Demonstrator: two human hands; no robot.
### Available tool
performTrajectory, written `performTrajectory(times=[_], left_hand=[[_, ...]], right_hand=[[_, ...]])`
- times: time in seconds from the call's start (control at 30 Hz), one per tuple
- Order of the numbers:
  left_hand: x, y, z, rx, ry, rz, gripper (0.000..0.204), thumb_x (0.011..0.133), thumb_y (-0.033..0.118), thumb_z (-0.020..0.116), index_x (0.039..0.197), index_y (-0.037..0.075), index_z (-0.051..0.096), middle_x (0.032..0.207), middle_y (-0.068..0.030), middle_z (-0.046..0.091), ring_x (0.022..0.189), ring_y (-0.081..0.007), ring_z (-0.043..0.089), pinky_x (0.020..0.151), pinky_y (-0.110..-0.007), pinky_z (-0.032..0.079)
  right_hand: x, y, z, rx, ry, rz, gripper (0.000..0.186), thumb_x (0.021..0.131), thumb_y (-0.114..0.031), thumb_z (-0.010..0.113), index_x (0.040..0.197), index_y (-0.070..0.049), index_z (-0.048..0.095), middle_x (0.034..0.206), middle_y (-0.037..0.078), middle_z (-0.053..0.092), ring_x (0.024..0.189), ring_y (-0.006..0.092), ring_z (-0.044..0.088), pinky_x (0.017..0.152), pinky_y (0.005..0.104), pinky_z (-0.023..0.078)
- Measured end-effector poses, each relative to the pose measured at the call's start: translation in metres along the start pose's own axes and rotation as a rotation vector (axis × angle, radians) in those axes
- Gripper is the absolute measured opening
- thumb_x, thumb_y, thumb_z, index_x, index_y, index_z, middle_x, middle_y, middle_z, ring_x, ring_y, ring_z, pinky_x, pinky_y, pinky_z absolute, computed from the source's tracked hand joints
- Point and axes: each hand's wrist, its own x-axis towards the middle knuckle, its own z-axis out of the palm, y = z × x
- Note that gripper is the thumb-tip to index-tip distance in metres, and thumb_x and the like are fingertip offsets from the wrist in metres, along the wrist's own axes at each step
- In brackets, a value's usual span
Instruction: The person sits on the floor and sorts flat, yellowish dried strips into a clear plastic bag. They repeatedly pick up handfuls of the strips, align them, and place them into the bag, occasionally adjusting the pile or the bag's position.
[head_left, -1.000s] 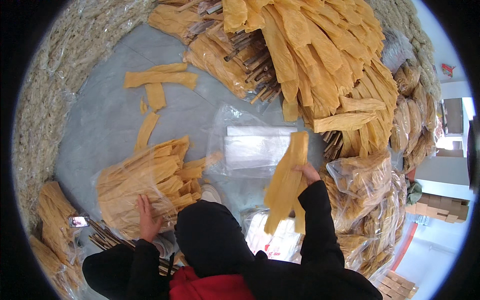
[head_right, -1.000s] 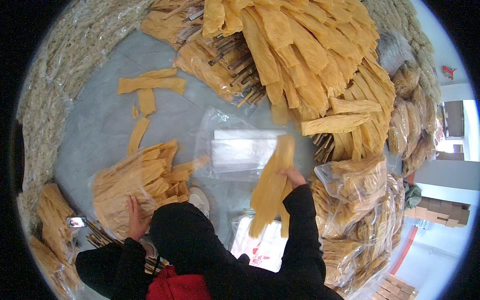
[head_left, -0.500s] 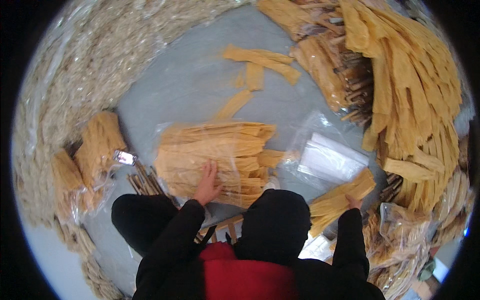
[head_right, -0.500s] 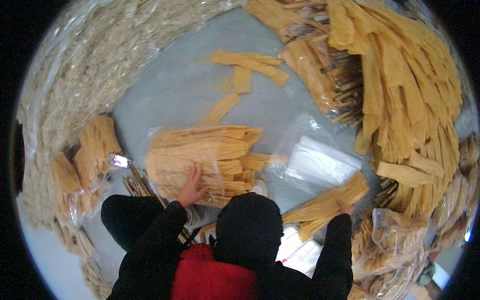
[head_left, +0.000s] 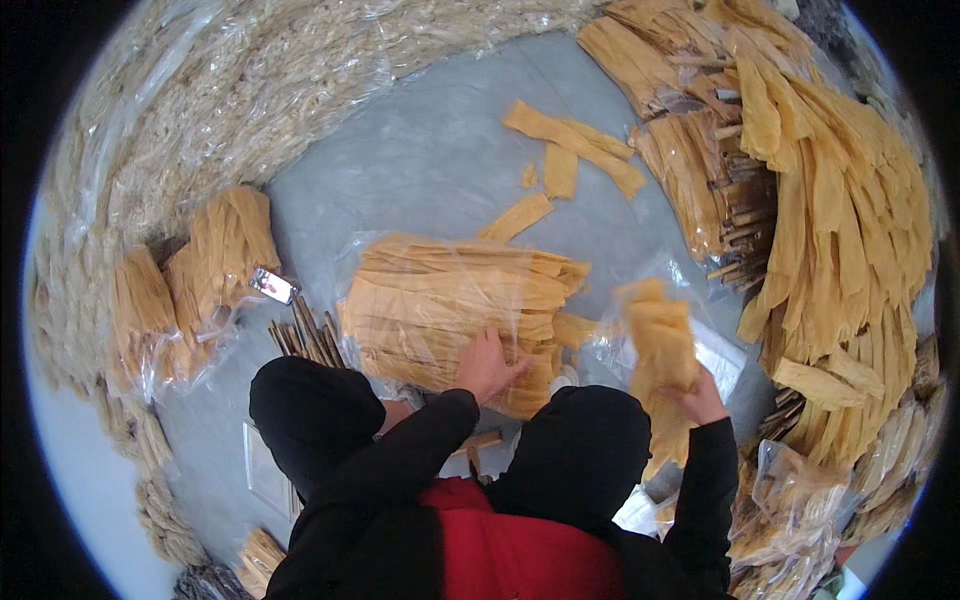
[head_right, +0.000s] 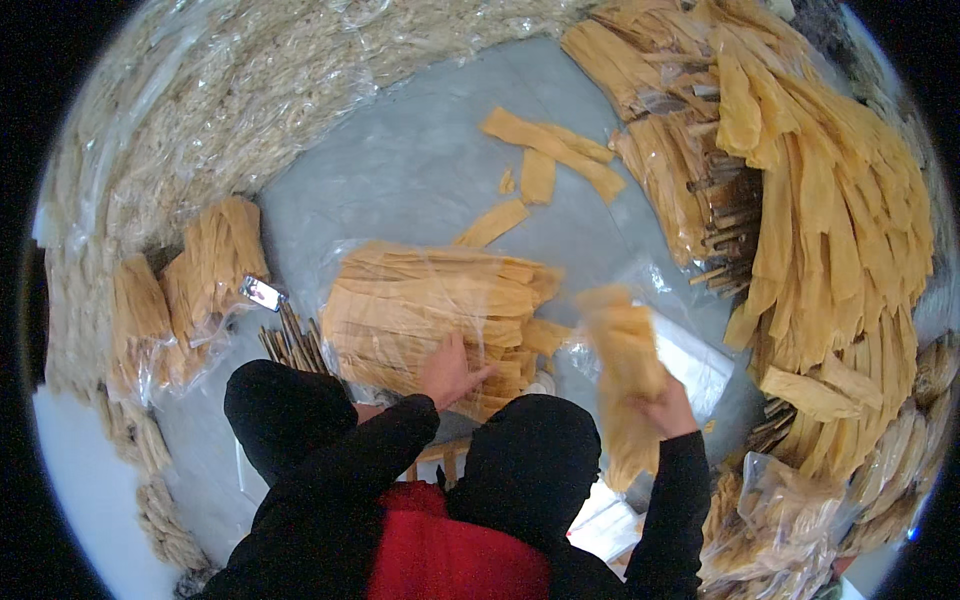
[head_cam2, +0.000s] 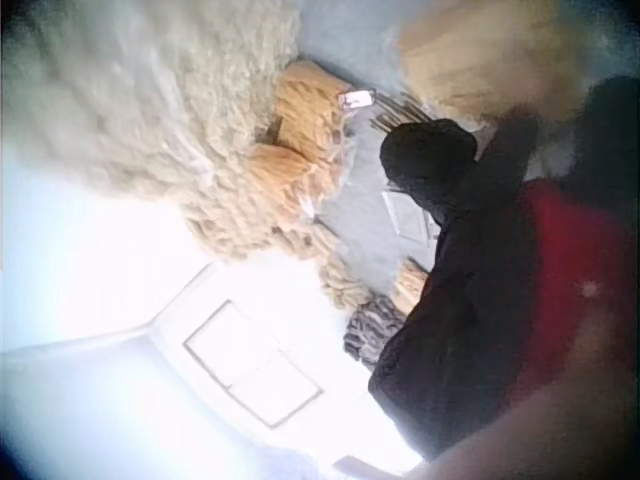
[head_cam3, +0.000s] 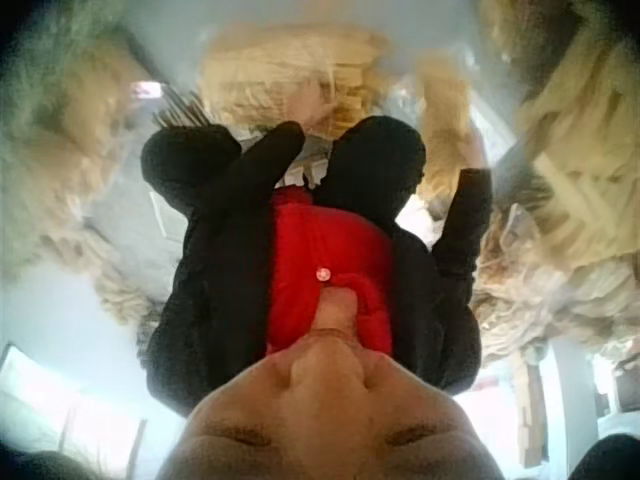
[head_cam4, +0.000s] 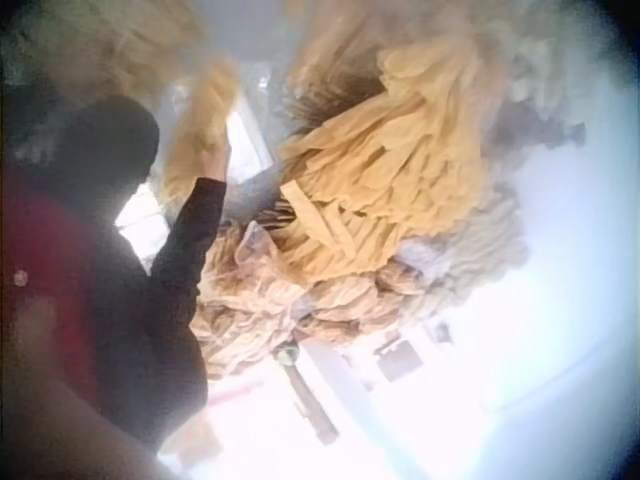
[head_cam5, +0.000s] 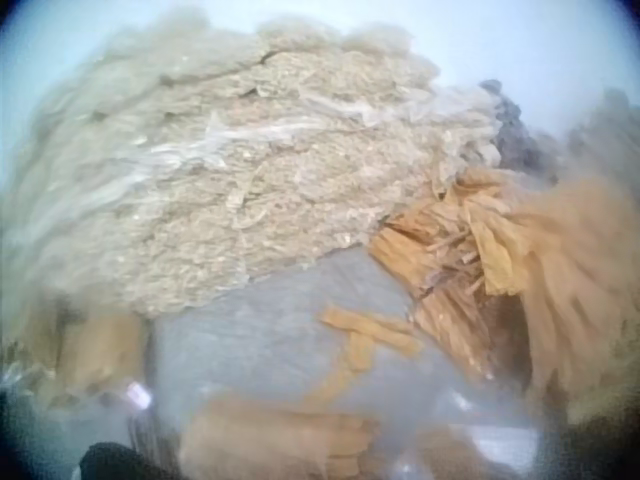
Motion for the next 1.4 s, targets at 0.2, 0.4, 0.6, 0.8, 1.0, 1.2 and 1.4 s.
performTrajectory(times=[0.2,0.4,0.6,0.8,1.0,1.2,1.4], left_hand=[[0.031,-0.038,0.018,-0.210,0.007,-0.115,0.035,0.071,0.031,0.064,0.079,-0.002,0.057,0.076,-0.0216,0.061,0.074,-0.0380,0.059,0.066,-0.044,0.047],[0.017,-0.011,0.000,-0.250,0.044,-0.038,0.034,0.074,0.032,0.061,0.076,-0.002,0.060,0.067,-0.0198,0.060,0.066,-0.0349,0.060,0.059,-0.043,0.047],[0.036,-0.026,0.034,-0.109,0.066,0.065,0.035,0.076,0.034,0.060,0.074,-0.001,0.061,0.071,-0.0226,0.060,0.069,-0.0378,0.060,0.061,-0.046,0.047],[0.037,-0.046,0.028,-0.970,0.141,-0.117,0.029,0.086,0.025,0.052,0.069,0.001,0.055,0.060,-0.0111,0.057,0.048,-0.0222,0.055,0.044,-0.035,0.042],[0.038,-0.046,-0.016,-1.584,0.250,-0.302,0.021,0.091,0.019,0.044,0.074,0.007,0.048,0.052,0.0020,0.043,0.041,-0.0065,0.040,0.036,-0.023,0.031],[0.043,-0.053,-0.011,-1.514,0.356,-0.217,0.024,0.092,0.020,0.045,0.071,0.008,0.047,0.055,0.0023,0.044,0.046,-0.0053,0.041,0.041,-0.020,0.031],[0.056,-0.049,-0.006,-1.340,0.463,-0.037,0.021,0.091,0.019,0.047,0.077,0.004,0.050,0.060,-0.0010,0.048,0.053,-0.0122,0.047,0.049,-0.025,0.037]], right_hand=[[0.072,-0.088,0.077,-0.327,-0.375,-0.089,0.071,0.067,-0.017,0.076,0.125,-0.001,0.038,0.107,0.016,0.058,0.101,0.0228,0.056,0.087,0.0312,0.043],[0.115,-0.081,0.111,-0.346,-0.291,-0.109,0.077,0.065,-0.025,0.077,0.127,-0.001,0.039,0.115,0.020,0.055,0.108,0.0298,0.053,0.090,0.0338,0.041],[0.113,-0.092,0.107,-0.179,-0.215,-0.006,0.069,0.066,-0.024,0.077,0.123,0.000,0.047,0.111,0.015,0.059,0.102,0.0213,0.056,0.087,0.0310,0.043],[0.122,-0.099,0.099,-0.092,-0.287,-0.017,0.062,0.070,-0.021,0.074,0.122,0.001,0.048,0.109,0.011,0.060,0.100,0.0181,0.055,0.087,0.0306,0.043],[0.162,-0.046,0.131,-0.150,-0.380,0.016,0.057,0.073,-0.022,0.072,0.119,0.002,0.047,0.109,0.011,0.058,0.100,0.0179,0.054,0.088,0.0302,0.041],[0.166,-0.030,0.135,-0.276,-0.426,-0.027,0.060,0.073,-0.023,0.072,0.121,0.001,0.045,0.112,0.012,0.057,0.103,0.0183,0.053,0.089,0.0306,0.040],[0.162,-0.009,0.132,-0.267,-0.443,-0.045,0.062,0.074,-0.023,0.072,0.124,0.001,0.043,0.115,0.012,0.056,0.104,0.0188,0.052,0.090,0.0308,0.040]])
